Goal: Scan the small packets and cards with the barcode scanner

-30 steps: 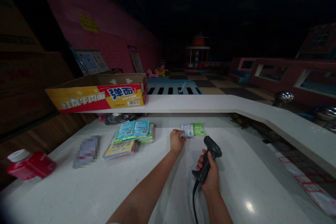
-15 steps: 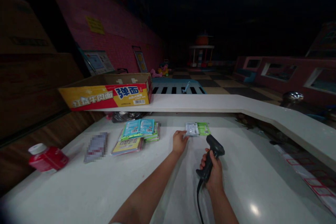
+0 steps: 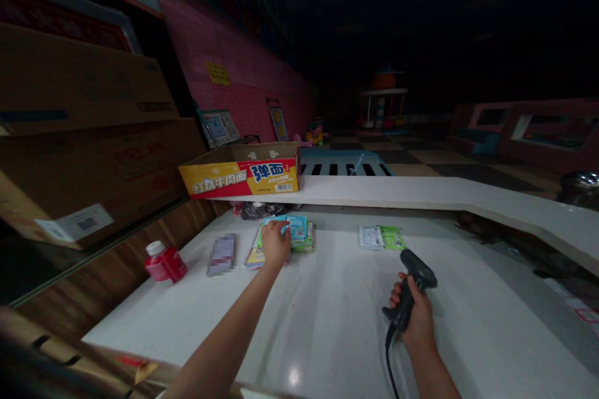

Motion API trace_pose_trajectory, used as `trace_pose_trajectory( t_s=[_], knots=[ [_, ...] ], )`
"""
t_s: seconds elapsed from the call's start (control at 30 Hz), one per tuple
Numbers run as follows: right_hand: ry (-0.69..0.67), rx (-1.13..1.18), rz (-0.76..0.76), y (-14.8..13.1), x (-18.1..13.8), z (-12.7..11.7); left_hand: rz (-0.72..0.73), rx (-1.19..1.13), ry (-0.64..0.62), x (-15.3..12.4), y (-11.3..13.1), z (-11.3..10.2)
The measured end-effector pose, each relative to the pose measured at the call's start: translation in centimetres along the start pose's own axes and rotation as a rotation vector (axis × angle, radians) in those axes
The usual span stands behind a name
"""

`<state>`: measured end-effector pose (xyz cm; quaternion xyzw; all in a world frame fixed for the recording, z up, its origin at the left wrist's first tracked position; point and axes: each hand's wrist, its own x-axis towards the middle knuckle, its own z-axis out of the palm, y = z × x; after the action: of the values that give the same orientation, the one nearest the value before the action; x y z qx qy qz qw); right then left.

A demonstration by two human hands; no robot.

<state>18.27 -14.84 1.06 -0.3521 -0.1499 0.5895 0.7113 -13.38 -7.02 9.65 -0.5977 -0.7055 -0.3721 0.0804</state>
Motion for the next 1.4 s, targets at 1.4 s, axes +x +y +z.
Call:
trace_pose_trajectory(
  t_s=[1.4],
  knots=[
    [-0.007, 0.013, 0.010, -0.2, 0.1, 0.2, -0.415, -1.139, -0.107, -4.4, 1.3, 6.9]
  ],
)
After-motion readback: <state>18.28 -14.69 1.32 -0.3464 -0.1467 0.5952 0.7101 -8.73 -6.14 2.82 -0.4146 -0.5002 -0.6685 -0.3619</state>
